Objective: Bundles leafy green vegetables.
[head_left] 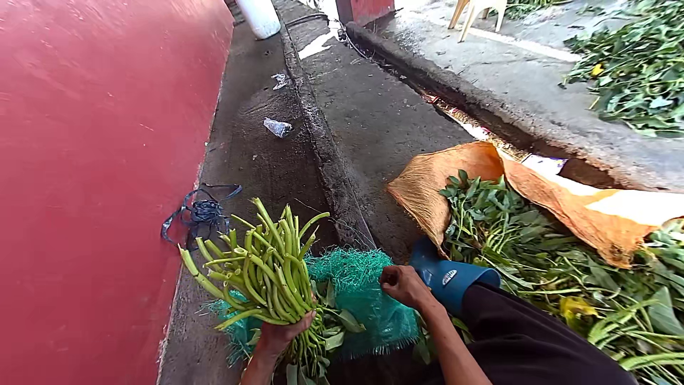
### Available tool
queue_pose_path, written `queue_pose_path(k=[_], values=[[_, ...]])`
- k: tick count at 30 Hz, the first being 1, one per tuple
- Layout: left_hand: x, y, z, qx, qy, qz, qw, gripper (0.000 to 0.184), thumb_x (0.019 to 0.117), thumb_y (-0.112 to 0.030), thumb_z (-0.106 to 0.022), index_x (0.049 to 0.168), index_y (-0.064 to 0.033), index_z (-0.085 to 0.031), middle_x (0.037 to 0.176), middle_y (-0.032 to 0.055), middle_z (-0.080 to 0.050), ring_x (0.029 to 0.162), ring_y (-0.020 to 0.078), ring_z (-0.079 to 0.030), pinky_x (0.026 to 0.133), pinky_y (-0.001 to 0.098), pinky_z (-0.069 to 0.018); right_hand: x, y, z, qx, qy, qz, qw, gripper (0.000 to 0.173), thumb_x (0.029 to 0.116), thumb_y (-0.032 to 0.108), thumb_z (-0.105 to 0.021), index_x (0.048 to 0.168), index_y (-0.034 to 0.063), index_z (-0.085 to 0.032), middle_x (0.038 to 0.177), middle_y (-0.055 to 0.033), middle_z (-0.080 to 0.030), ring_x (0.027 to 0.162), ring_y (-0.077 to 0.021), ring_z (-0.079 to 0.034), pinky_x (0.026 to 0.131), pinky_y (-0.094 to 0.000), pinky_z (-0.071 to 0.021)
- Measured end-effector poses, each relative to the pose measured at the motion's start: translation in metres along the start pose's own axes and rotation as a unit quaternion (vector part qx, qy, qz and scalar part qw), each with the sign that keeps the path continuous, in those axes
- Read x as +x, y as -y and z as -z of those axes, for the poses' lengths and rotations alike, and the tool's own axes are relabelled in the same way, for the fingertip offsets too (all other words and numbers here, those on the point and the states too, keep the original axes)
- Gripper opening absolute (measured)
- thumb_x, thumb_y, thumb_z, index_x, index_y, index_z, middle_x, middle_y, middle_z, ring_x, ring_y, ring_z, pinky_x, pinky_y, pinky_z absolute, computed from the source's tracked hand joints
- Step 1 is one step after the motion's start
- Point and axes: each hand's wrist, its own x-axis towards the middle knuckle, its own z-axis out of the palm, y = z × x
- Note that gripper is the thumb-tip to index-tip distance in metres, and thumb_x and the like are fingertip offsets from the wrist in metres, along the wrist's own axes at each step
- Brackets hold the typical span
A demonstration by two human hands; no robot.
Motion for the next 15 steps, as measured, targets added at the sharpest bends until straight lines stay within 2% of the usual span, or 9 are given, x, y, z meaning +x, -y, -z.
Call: queue_pose_path(k=[4,7,10,11,12,14,15], values=[[-0.001,0.001,-0.001,0.001,0.002,0.002,1.0,0.048,0.0689,-0.019,-0.088,0.109,-0.0051,-0.067,0.097,0.0009,-0.074,0.092,0.0124,-0.071,0.089,0.0287,-0.059,0.003,-0.01,-0.005,0.029,-0.046,-0.048,0.997,0.025,0.0938,0.021,-0.064,0.106,0.0011,-0.072,0.103,-0.0164,-0.072,0.1,-0.0295,-0.067,0.093,-0.0508,-0.0504],[-0.001,0.001,-0.001,0.005,0.001,0.004,1.0,0.05,0.0678,-0.02,-0.089,0.109,-0.0047,-0.067,0.097,0.0005,-0.074,0.092,0.0121,-0.071,0.089,0.0288,-0.0592,0.005,-0.007,-0.014,0.072,-0.121,-0.08,0.987,0.024,0.0931,0.023,-0.066,0.101,0.0008,-0.073,0.099,-0.0159,-0.071,0.097,-0.0287,-0.067,0.091,-0.0501,-0.0503],[-0.002,0.0,-0.002,0.017,0.0,0.001,1.0,0.048,0.0675,-0.022,-0.089,0.108,-0.0058,-0.068,0.097,-0.0007,-0.074,0.092,0.011,-0.071,0.089,0.0283,-0.0591,0.004,-0.01,-0.015,0.186,-0.239,-0.121,0.945,0.023,0.0934,0.017,-0.068,0.101,-0.0041,-0.072,0.097,-0.0198,-0.071,0.095,-0.0313,-0.067,0.089,-0.0524,-0.0509],[-0.002,0.0,-0.003,0.017,-0.001,0.002,1.0,0.048,0.0678,-0.021,-0.089,0.108,-0.006,-0.068,0.097,-0.0004,-0.074,0.092,0.0112,-0.071,0.089,0.0283,-0.0592,0.003,-0.017,-0.012,0.231,-0.274,-0.124,0.925,0.021,0.0941,0.015,-0.069,0.101,-0.0054,-0.07,0.094,-0.0198,-0.07,0.09,-0.0303,-0.067,0.087,-0.0513,-0.0521],[-0.002,-0.001,-0.004,0.016,-0.003,0.003,1.0,0.048,0.0677,-0.022,-0.089,0.108,-0.0064,-0.068,0.097,-0.0005,-0.074,0.092,0.0113,-0.071,0.088,0.0281,-0.0594,0.003,-0.027,-0.009,0.276,-0.302,-0.119,0.905,0.018,0.0948,0.011,-0.069,0.099,-0.0058,-0.069,0.088,-0.0169,-0.067,0.082,-0.0258,-0.064,0.08,-0.0466,-0.0522],[-0.001,-0.001,-0.005,0.019,-0.006,0.01,1.0,0.05,0.0671,-0.023,-0.089,0.108,-0.0053,-0.068,0.096,-0.0006,-0.074,0.091,0.0114,-0.071,0.088,0.0278,-0.0593,0.001,-0.044,-0.001,0.352,-0.313,-0.083,0.878,0.008,0.0969,0.005,-0.065,0.096,-0.003,-0.066,0.076,-0.0052,-0.061,0.066,-0.0102,-0.055,0.066,-0.0288,-0.0488],[-0.001,0.0,-0.005,0.021,-0.007,0.015,1.0,0.05,0.0667,-0.022,-0.089,0.108,-0.0043,-0.067,0.096,-0.0007,-0.074,0.091,0.0113,-0.071,0.088,0.0277,-0.0592,-0.002,-0.047,0.004,0.362,-0.289,-0.054,0.885,0.007,0.0972,0.003,-0.064,0.098,-0.003,-0.067,0.078,-0.0041,-0.063,0.066,-0.0074,-0.056,0.066,-0.0255,-0.0494]])
